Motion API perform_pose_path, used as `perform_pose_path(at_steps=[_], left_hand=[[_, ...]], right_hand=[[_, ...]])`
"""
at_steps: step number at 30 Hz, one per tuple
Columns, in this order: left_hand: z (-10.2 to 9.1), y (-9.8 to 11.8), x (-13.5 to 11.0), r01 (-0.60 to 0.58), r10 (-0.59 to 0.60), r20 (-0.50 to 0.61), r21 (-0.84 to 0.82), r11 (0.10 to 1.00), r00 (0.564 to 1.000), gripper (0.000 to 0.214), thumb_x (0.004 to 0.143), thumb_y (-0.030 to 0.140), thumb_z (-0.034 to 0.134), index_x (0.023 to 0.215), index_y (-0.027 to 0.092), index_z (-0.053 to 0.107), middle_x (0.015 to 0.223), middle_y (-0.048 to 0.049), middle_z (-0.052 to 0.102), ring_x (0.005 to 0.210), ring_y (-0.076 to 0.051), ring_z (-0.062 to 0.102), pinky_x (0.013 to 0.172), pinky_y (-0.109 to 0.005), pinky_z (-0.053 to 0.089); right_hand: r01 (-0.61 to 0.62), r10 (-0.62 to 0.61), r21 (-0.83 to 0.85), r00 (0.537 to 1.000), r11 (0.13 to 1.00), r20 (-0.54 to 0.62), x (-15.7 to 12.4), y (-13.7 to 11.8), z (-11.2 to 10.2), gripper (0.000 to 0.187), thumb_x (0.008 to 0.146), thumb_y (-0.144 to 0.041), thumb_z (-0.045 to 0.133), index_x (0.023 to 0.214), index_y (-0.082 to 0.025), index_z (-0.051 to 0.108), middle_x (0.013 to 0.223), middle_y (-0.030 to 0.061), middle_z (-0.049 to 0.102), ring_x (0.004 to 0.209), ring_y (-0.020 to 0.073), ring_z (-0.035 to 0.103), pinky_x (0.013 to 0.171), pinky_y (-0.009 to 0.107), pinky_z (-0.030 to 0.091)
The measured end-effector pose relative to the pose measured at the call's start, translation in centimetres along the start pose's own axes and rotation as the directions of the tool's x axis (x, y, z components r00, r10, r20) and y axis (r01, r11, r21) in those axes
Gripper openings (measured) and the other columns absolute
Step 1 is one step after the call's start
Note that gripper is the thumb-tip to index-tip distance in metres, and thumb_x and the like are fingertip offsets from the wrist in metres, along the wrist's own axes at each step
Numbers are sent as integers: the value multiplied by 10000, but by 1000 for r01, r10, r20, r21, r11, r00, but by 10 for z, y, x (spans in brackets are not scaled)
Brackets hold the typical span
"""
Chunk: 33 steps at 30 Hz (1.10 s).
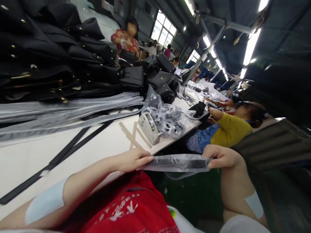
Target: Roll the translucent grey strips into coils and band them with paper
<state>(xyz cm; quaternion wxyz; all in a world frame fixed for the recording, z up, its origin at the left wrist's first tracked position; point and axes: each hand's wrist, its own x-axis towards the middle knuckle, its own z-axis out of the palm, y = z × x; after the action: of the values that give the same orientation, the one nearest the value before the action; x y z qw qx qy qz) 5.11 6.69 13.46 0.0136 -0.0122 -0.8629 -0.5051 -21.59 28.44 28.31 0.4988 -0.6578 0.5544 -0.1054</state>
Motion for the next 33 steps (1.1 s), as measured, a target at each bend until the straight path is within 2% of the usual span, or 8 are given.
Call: perform_pose_path(at_steps=[2,4,8,11,17,24,29,33], left_hand=[[-4,-11,2,121,-84,177,-210,970,981,568,907,651,311,752,165,560,602,-11,584,578,-162,596,596,-272,501],[-8,-21,3,207,-97,303,-355,912,948,561,857,703,382,724,175,518,532,23,526,480,-133,542,514,-247,466],[-10,-38,3,219,-35,388,-443,869,921,494,788,670,559,715,184,501,563,30,541,478,-111,521,515,-231,444],[-7,-41,5,239,-33,404,-472,849,914,426,784,607,588,758,187,516,610,33,533,529,-123,544,572,-250,463],[-4,-45,10,173,-49,326,-363,916,944,410,795,592,556,739,193,478,590,53,389,517,-107,368,498,-234,326],[-19,-53,9,216,-139,218,-385,897,966,504,834,681,448,748,185,476,612,54,322,523,-102,267,471,-245,221],[-24,-46,7,153,-71,189,-464,873,979,448,846,610,490,746,173,513,620,26,477,593,-122,446,606,-249,382],[-25,-42,5,142,16,297,-501,854,955,310,845,477,539,811,170,565,678,7,576,648,-139,536,684,-260,445]], right_hand=[[-75,76,26,996,997,-51,-6,13,-4,479,869,-523,564,658,-94,596,509,-34,381,469,56,326,453,181,253],[-149,156,83,984,985,-90,-12,27,-8,470,856,-525,580,646,-104,581,466,-48,364,415,48,299,409,181,212],[-208,226,143,966,967,-122,-17,42,-8,439,848,-502,601,671,-101,586,460,-59,377,362,34,290,363,172,189],[-234,253,149,960,961,-120,-13,41,-7,431,848,-501,603,704,-95,605,471,-62,387,362,32,294,359,166,209],[-262,274,91,950,961,-148,-6,38,-15,428,805,-490,651,849,-65,675,551,-31,476,423,49,374,397,164,281],[-258,262,47,933,965,-245,-13,47,-21,416,704,-421,756,940,-80,718,787,43,640,711,148,562,660,224,452],[-248,257,69,919,966,-299,-19,53,-19,411,719,-452,733,892,-79,723,730,35,629,670,141,543,636,225,441],[-269,278,72,916,960,-288,-18,54,-16,405,716,-442,739,892,-77,724,736,38,637,682,149,549,650,236,452]])
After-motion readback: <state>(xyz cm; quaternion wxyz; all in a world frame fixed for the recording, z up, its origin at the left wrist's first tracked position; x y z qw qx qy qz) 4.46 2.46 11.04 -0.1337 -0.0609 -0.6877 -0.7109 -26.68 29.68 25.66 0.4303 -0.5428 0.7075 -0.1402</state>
